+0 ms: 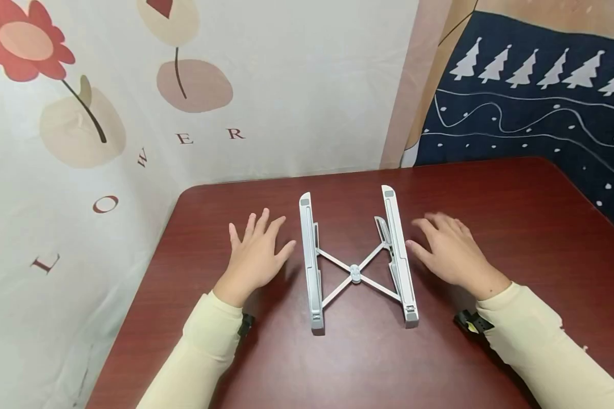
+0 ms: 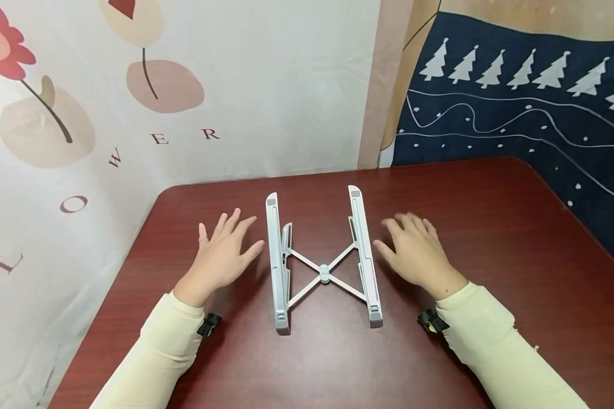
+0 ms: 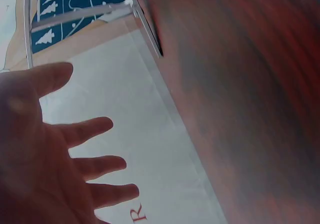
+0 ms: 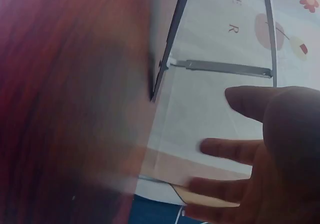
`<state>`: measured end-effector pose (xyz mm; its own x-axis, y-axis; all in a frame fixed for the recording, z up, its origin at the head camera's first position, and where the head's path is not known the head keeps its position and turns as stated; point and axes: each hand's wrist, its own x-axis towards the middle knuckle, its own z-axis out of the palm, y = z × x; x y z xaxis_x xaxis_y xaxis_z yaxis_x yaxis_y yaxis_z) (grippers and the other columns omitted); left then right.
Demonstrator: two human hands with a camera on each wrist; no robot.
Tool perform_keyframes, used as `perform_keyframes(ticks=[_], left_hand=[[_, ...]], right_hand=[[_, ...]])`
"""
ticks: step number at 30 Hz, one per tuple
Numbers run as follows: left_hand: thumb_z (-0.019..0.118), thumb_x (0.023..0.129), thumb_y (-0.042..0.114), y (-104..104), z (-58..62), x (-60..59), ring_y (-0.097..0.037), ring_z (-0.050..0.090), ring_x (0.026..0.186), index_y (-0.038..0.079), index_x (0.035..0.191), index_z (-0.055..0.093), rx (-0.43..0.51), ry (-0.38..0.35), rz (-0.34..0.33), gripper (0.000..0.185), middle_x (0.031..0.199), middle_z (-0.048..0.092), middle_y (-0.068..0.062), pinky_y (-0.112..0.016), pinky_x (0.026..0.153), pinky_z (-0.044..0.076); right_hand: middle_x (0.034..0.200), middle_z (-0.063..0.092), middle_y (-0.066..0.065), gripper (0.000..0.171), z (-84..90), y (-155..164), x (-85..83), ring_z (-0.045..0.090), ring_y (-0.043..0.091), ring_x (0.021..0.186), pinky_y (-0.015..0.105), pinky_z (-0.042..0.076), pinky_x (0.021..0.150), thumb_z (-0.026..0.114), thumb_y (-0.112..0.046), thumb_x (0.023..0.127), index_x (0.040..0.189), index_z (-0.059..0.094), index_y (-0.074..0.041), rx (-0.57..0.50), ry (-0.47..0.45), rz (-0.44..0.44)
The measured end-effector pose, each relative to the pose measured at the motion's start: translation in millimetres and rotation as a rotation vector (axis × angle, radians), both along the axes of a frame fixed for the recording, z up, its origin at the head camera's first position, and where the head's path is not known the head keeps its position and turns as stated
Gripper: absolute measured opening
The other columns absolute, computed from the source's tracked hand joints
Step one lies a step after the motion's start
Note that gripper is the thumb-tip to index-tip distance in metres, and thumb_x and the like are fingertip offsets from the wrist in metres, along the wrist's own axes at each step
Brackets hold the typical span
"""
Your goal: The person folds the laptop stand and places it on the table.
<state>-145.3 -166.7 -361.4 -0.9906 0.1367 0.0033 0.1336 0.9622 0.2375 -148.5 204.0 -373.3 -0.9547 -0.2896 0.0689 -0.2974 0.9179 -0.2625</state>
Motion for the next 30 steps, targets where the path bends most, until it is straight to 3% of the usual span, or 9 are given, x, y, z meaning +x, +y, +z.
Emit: perform_keyframes(ticks=[2, 3, 6, 8, 11, 17, 22, 30], left_hand=[[0.052, 0.099, 0.049, 1, -0.7, 0.4, -0.039, 0.031, 0.148, 0.02, 0.145, 0.049, 0.024, 0.045, -0.012, 0.054, 0.16, 0.036, -0.014, -0.071, 0.118, 0.011], [0.052, 0.099, 0.046, 2, -0.3, 0.4, -0.037, 0.041, 0.142, 0.02, 0.139, 0.054, 0.037, 0.071, -0.016, 0.048, 0.154, 0.045, -0.012, -0.068, 0.116, 0.02], [0.053, 0.099, 0.038, 2, 3.2, 1.5, -0.029, 0.065, 0.106, 0.02, 0.12, 0.067, 0.083, 0.127, -0.017, 0.031, 0.12, 0.067, -0.005, -0.056, 0.096, 0.046], [0.052, 0.099, 0.034, 2, 5.4, 2.5, -0.024, 0.066, 0.082, 0.021, 0.108, 0.07, 0.115, 0.139, -0.009, 0.024, 0.095, 0.07, 0.0, -0.047, 0.075, 0.051], [0.048, 0.098, 0.032, 3, 7.7, 4.9, -0.02, 0.06, 0.067, 0.023, 0.096, 0.07, 0.167, 0.146, 0.001, 0.024, 0.074, 0.064, 0.004, -0.039, 0.059, 0.046], [0.041, 0.098, 0.03, 6, 11.1, 11.2, -0.018, 0.056, 0.064, 0.024, 0.083, 0.064, 0.259, 0.167, 0.004, 0.028, 0.063, 0.056, 0.004, -0.034, 0.057, 0.041], [0.039, 0.098, 0.032, 6, 18.1, 16.7, -0.017, 0.057, 0.068, 0.024, 0.081, 0.064, 0.258, 0.092, -0.022, 0.032, 0.068, 0.059, 0.005, -0.035, 0.061, 0.043], [0.044, 0.101, 0.045, 3, 24.9, 21.3, -0.013, 0.063, 0.062, 0.015, 0.085, 0.071, 0.269, -0.204, -0.211, 0.043, 0.071, 0.069, -0.002, -0.033, 0.068, 0.049]], right_hand=[[0.107, 0.068, 0.019, 0.034, -1.0, -1, 3.8, 0.063, 0.039, 0.101, 0.06, 0.047, 0.093, 0.058, -0.031, 0.099, 0.12, 0.063, -0.004, -0.027, 0.011, 0.012], [0.091, 0.069, 0.013, 0.027, -0.4, -1, 5.1, 0.064, 0.032, 0.085, 0.054, 0.051, 0.082, 0.058, -0.028, 0.099, 0.112, 0.065, -0.005, -0.045, 0.007, 0.019], [0.064, 0.057, -0.001, 0.016, 4.5, 1, 7.3, 0.051, 0.016, 0.059, 0.035, 0.044, 0.058, 0.056, -0.02, 0.098, 0.095, 0.067, -0.008, -0.106, -0.038, 0.049], [0.06, 0.052, -0.003, 0.016, 9.3, 4, 8.2, 0.047, 0.013, 0.055, 0.03, 0.04, 0.054, 0.054, -0.016, 0.098, 0.09, 0.066, -0.01, -0.166, -0.102, 0.069], [0.06, 0.051, -0.003, 0.016, 15.7, 8, 8.1, 0.05, 0.012, 0.055, 0.027, 0.042, 0.054, 0.055, -0.012, 0.097, 0.085, 0.065, -0.01, -0.245, -0.197, 0.119], [0.068, 0.059, 0.001, 0.011, 20.2, 13, 6.4, 0.06, 0.015, 0.059, 0.025, 0.048, 0.058, 0.058, -0.012, 0.095, 0.089, 0.067, -0.009, -0.302, -0.41, 0.25], [0.072, 0.061, 0.002, 0.014, 16.7, 12, 9.5, 0.062, 0.016, 0.062, 0.024, 0.046, 0.058, 0.061, -0.021, 0.097, 0.093, 0.067, -0.009, -0.32, -0.496, 0.323], [0.067, 0.063, -0.002, 0.019, 6.7, 6, 11.7, 0.06, 0.013, 0.063, 0.023, 0.047, 0.059, 0.066, -0.02, 0.097, 0.082, 0.063, -0.008, -0.395, -0.51, 0.462]])
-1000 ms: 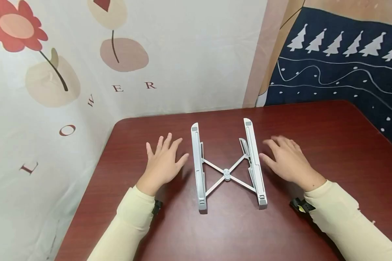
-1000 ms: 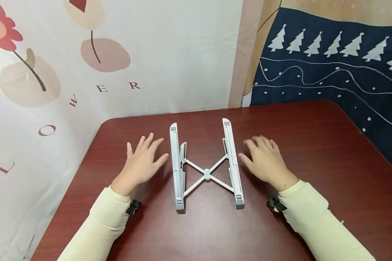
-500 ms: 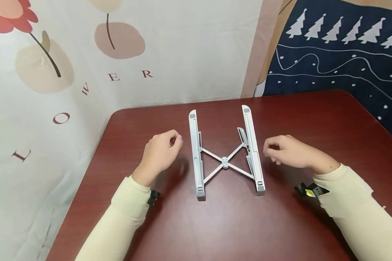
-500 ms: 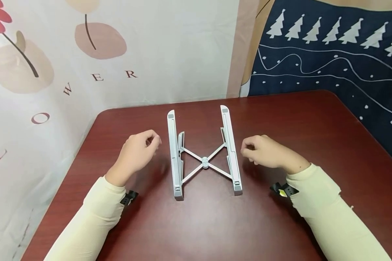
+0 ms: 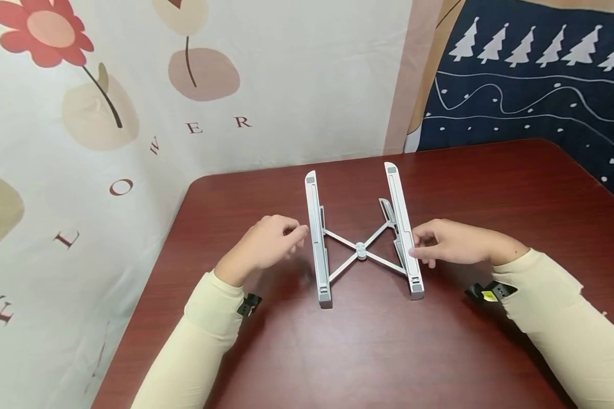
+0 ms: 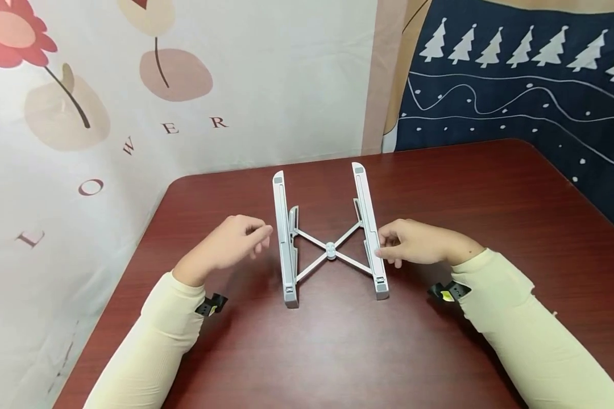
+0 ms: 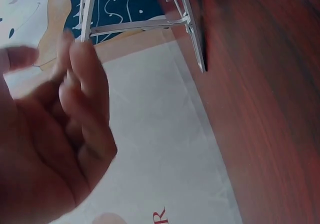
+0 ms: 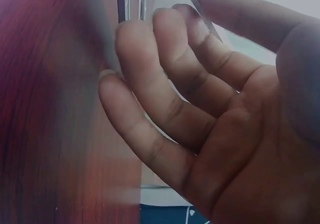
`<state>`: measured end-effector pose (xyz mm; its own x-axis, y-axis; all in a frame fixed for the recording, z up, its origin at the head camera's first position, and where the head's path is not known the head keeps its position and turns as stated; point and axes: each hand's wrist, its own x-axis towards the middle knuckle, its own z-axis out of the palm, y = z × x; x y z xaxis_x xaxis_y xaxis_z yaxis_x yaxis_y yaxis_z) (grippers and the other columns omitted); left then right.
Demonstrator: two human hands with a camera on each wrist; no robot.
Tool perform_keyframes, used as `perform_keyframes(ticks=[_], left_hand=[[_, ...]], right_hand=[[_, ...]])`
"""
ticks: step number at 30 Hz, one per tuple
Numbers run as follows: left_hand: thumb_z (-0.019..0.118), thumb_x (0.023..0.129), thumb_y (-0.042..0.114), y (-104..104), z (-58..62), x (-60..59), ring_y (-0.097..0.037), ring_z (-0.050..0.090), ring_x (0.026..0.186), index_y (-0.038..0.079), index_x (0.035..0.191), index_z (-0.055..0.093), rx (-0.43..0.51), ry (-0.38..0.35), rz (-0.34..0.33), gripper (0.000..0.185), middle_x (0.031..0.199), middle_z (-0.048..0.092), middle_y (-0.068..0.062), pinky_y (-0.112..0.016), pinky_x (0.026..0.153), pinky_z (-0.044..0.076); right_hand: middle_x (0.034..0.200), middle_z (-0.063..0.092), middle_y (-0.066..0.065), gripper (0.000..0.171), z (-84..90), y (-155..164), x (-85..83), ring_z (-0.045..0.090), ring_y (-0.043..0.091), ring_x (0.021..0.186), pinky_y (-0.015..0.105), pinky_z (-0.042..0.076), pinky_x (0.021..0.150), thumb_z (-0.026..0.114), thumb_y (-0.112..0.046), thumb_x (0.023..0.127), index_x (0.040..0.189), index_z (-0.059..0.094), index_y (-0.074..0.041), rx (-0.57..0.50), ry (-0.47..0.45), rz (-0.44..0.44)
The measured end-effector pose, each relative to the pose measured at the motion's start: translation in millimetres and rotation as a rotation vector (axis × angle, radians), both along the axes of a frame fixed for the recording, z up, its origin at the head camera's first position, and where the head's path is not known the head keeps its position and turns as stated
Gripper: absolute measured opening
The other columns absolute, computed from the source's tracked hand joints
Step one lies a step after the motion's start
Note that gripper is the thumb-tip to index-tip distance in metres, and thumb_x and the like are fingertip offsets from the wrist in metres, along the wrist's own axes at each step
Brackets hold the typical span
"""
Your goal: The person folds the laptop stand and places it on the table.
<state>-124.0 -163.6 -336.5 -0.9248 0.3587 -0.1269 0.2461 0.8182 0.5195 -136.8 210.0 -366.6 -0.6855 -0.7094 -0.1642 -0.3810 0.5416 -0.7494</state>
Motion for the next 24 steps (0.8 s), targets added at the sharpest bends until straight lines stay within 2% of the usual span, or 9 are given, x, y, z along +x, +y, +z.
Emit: perform_keyframes(ticks=[5, 10, 15, 21, 24], left_hand=[[0.057, 0.098, 0.045, -1, -8.9, -0.5, -0.016, 0.068, 0.064, 0.012, 0.077, 0.071, 0.026, -0.154, -0.161, 0.041, 0.068, 0.068, 0.002, -0.031, 0.063, 0.049], [0.067, 0.094, 0.037, 2, -16.6, -5.1, -0.021, 0.068, 0.063, 0.012, 0.074, 0.072, 0.047, -0.226, -0.28, 0.032, 0.065, 0.067, 0.004, -0.026, 0.056, 0.045], [0.069, 0.092, 0.03, 4, -21.1, -6.5, -0.024, 0.067, 0.06, 0.013, 0.071, 0.071, 0.056, -0.27, -0.308, 0.027, 0.063, 0.066, 0.003, -0.026, 0.053, 0.047], [0.074, 0.089, 0.026, 6, -25.8, -6.0, -0.022, 0.065, 0.056, 0.015, 0.069, 0.071, 0.038, -0.311, -0.295, 0.023, 0.061, 0.067, 0.001, -0.024, 0.05, 0.043], [0.076, 0.087, 0.026, 7, -26.3, -5.4, -0.021, 0.065, 0.055, 0.015, 0.07, 0.071, 0.022, -0.337, -0.285, 0.021, 0.061, 0.068, 0.0, -0.024, 0.05, 0.047]], right_hand=[[0.067, 0.064, -0.002, 0.018, -7.9, 1, -4.1, 0.062, 0.016, 0.063, 0.023, 0.049, 0.059, 0.069, -0.019, 0.095, 0.081, 0.064, -0.008, -0.025, -0.024, 0.007], [0.067, 0.064, 0.0, 0.018, -10.0, 3, -7.4, 0.062, 0.017, 0.062, 0.023, 0.048, 0.058, 0.071, -0.018, 0.093, 0.08, 0.065, -0.007, -0.037, -0.057, -0.016], [0.066, 0.063, 0.002, 0.019, -10.5, 2, -7.3, 0.06, 0.016, 0.062, 0.023, 0.049, 0.058, 0.071, -0.017, 0.092, 0.079, 0.064, -0.005, -0.052, -0.108, 0.004], [0.065, 0.063, 0.002, 0.019, -11.0, 0, -6.7, 0.06, 0.013, 0.06, 0.023, 0.047, 0.057, 0.072, -0.016, 0.092, 0.079, 0.064, -0.004, -0.041, -0.144, 0.011], [0.065, 0.063, 0.002, 0.019, -11.6, -1, -6.0, 0.06, 0.014, 0.06, 0.023, 0.047, 0.057, 0.072, -0.016, 0.092, 0.079, 0.065, -0.004, -0.038, -0.162, 0.017]])
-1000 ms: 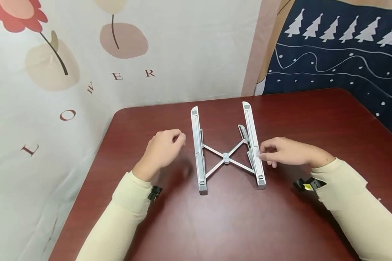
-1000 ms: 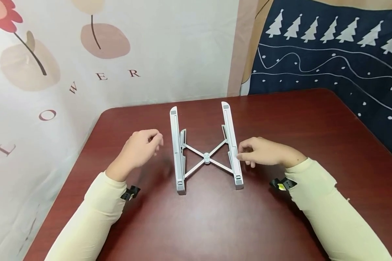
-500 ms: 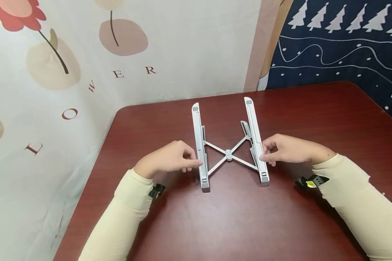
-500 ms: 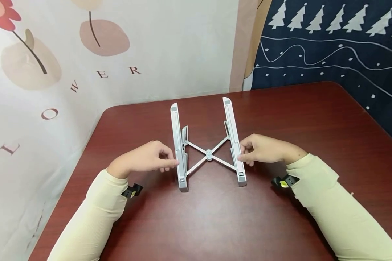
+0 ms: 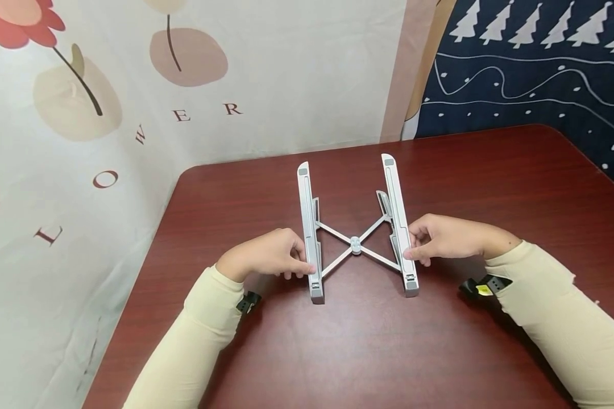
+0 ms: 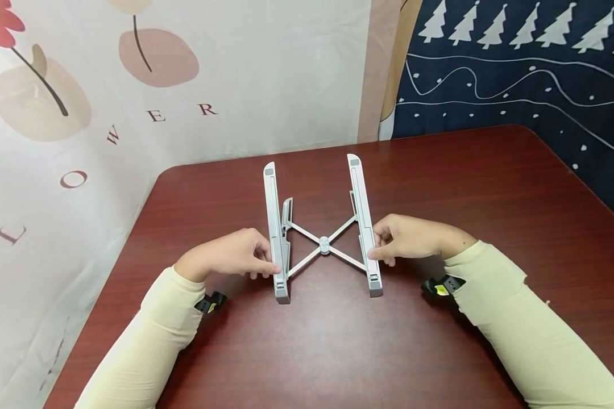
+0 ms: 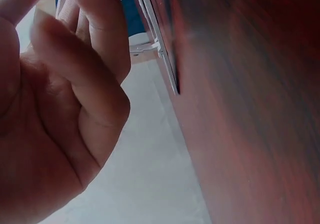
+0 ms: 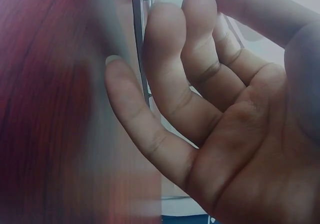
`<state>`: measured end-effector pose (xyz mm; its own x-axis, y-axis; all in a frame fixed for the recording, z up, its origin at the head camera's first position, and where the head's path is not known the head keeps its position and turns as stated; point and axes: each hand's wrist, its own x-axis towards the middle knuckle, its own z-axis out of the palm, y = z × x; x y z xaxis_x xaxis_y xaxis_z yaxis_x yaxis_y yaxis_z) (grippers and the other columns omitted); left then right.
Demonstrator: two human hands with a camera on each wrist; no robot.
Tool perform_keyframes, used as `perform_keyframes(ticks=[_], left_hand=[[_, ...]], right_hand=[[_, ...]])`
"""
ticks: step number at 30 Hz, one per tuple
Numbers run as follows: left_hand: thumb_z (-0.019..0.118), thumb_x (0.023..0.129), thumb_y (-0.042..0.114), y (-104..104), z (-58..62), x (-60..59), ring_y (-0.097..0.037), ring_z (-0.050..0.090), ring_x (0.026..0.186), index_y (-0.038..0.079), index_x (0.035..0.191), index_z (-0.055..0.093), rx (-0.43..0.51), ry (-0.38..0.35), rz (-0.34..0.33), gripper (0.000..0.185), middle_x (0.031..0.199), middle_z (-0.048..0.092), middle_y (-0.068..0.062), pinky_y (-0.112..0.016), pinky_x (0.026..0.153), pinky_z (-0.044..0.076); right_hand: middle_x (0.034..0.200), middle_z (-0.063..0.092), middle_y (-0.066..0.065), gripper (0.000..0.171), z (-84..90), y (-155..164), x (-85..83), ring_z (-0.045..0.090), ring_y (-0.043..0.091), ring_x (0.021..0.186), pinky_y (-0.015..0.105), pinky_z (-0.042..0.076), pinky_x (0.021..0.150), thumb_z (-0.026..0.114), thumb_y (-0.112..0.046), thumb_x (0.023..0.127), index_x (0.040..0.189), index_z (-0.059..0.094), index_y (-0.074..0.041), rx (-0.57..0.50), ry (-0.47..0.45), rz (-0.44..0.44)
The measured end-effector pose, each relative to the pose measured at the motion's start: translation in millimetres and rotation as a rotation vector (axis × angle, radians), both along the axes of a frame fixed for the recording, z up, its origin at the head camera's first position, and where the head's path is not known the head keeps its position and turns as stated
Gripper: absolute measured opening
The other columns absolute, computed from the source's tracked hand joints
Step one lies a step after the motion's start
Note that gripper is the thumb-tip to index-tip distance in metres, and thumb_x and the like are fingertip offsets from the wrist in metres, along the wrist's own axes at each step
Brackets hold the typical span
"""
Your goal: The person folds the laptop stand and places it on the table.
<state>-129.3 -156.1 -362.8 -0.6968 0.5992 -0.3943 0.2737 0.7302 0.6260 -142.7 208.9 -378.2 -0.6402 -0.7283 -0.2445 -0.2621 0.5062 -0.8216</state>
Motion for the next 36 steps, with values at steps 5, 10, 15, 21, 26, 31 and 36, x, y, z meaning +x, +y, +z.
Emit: perform_keyframes(ticks=[5, 10, 15, 21, 26, 31, 36], left_hand=[[0.078, 0.086, 0.027, 1.5, -0.2, 1.4, -0.014, 0.06, 0.05, 0.013, 0.072, 0.073, -0.016, -0.052, 0.017, 0.02, 0.061, 0.068, -0.002, -0.025, 0.048, 0.05], [0.079, 0.086, 0.03, 1.7, -3.3, 1.8, -0.012, 0.058, 0.048, 0.013, 0.072, 0.073, -0.037, -0.09, 0.011, 0.022, 0.056, 0.065, 0.0, -0.025, 0.047, 0.049], [0.079, 0.086, 0.029, 2.1, -2.6, 0.1, -0.013, 0.061, 0.05, 0.013, 0.072, 0.073, -0.033, -0.089, 0.002, 0.023, 0.058, 0.067, 0.0, -0.027, 0.049, 0.053], [0.079, 0.086, 0.029, 2.7, -3.0, 0.6, -0.015, 0.065, 0.055, 0.011, 0.073, 0.072, -0.025, -0.124, 0.013, 0.023, 0.063, 0.07, 0.0, -0.03, 0.053, 0.057], [0.079, 0.086, 0.028, 3.9, -1.1, 0.8, -0.015, 0.064, 0.054, 0.011, 0.073, 0.072, -0.029, -0.121, 0.024, 0.023, 0.063, 0.069, -0.001, -0.03, 0.052, 0.057], [0.079, 0.086, 0.029, 4.1, -2.8, -0.1, -0.012, 0.06, 0.051, 0.011, 0.072, 0.072, -0.034, -0.105, 0.02, 0.024, 0.059, 0.066, -0.002, -0.029, 0.05, 0.055], [0.079, 0.087, 0.028, 4.1, -5.1, 0.3, -0.013, 0.063, 0.053, 0.011, 0.075, 0.072, -0.026, -0.122, 0.022, 0.022, 0.064, 0.069, -0.001, -0.03, 0.052, 0.057]], right_hand=[[0.063, 0.063, 0.003, 0.018, -1.2, -1.5, 0.7, 0.059, 0.014, 0.059, 0.022, 0.046, 0.056, 0.072, -0.016, 0.091, 0.079, 0.065, -0.004, -0.003, -0.004, 0.01], [0.063, 0.064, 0.002, 0.016, -3.5, -3.3, 2.6, 0.059, 0.012, 0.059, 0.021, 0.045, 0.056, 0.073, -0.017, 0.091, 0.081, 0.068, -0.005, 0.013, -0.032, 0.039], [0.063, 0.064, 0.002, 0.014, -3.2, -4.0, 3.6, 0.059, 0.011, 0.058, 0.021, 0.045, 0.054, 0.074, -0.016, 0.09, 0.082, 0.069, -0.005, 0.008, -0.046, 0.059], [0.064, 0.064, 0.002, 0.013, -3.7, -4.8, 4.5, 0.059, 0.011, 0.059, 0.021, 0.046, 0.055, 0.073, -0.016, 0.09, 0.083, 0.069, -0.005, 0.009, -0.058, 0.062], [0.063, 0.064, 0.003, 0.014, -2.8, -5.1, 4.7, 0.058, 0.011, 0.058, 0.021, 0.044, 0.054, 0.074, -0.016, 0.09, 0.081, 0.069, -0.006, 0.004, -0.044, 0.068], [0.062, 0.064, 0.003, 0.014, -3.1, -5.5, 4.3, 0.059, 0.01, 0.058, 0.02, 0.045, 0.054, 0.074, -0.016, 0.09, 0.082, 0.07, -0.006, -0.005, -0.047, 0.069], [0.062, 0.063, 0.002, 0.013, -5.8, -5.7, 4.4, 0.059, 0.01, 0.058, 0.02, 0.045, 0.054, 0.072, -0.015, 0.091, 0.082, 0.069, -0.005, -0.012, -0.048, 0.084]])
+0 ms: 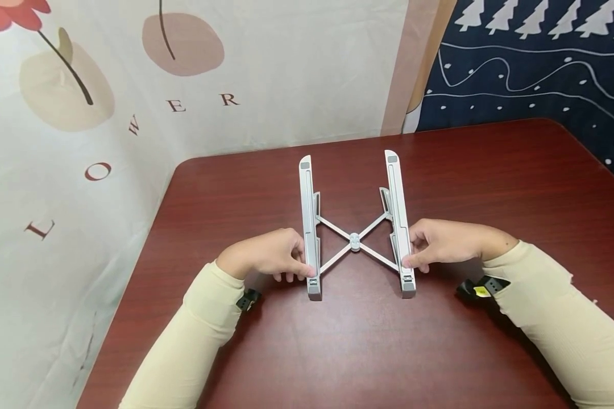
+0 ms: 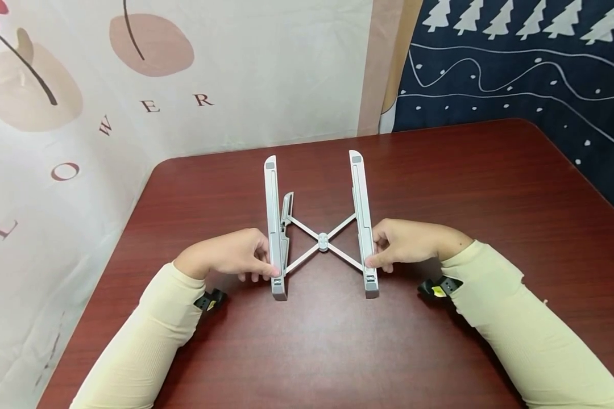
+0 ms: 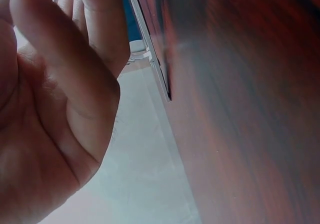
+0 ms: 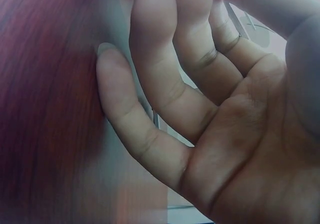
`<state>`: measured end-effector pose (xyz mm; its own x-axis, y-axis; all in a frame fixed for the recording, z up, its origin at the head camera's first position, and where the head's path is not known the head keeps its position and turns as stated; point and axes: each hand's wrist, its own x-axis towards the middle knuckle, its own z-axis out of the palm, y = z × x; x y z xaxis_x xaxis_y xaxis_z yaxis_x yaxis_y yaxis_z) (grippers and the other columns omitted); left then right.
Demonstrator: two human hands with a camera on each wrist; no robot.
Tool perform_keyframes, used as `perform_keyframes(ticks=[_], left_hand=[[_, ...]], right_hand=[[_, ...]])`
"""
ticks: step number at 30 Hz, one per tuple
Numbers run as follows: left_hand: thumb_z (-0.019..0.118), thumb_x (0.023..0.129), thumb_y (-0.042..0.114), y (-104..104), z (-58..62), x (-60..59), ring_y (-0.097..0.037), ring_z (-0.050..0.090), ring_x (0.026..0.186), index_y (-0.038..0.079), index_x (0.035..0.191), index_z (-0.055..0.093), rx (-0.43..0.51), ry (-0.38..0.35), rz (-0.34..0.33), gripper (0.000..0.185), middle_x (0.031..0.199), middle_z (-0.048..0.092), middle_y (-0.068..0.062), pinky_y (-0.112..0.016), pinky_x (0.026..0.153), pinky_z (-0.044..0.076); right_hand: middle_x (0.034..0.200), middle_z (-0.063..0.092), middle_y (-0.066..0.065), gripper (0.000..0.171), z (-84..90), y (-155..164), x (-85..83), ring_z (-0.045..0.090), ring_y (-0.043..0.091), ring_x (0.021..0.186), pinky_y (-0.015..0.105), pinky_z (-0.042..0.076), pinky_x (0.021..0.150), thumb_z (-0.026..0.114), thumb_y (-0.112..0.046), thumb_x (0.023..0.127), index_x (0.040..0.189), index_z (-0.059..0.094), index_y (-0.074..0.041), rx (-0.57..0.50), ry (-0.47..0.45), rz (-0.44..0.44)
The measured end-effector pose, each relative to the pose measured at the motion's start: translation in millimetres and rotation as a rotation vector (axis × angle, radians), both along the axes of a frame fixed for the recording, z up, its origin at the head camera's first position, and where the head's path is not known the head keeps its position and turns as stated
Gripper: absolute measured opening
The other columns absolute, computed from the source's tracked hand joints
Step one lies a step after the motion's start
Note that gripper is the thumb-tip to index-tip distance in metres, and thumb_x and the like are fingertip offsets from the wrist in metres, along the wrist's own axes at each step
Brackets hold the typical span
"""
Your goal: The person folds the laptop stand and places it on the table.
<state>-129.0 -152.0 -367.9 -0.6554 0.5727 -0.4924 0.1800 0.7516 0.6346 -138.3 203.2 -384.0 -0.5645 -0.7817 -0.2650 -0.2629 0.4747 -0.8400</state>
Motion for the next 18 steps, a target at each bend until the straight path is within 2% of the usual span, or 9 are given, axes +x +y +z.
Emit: perform_keyframes(ticks=[18], left_hand=[[0.078, 0.088, 0.024, 3.0, 3.7, 4.4, -0.013, 0.064, 0.053, 0.009, 0.076, 0.071, 0.009, -0.026, 0.025, 0.02, 0.069, 0.072, -0.005, -0.031, 0.054, 0.059]], right_hand=[[0.063, 0.064, 0.005, 0.013, 1.9, -2.6, 4.5, 0.059, 0.013, 0.057, 0.02, 0.044, 0.053, 0.071, -0.015, 0.092, 0.083, 0.068, -0.006, 0.002, -0.005, -0.001]])
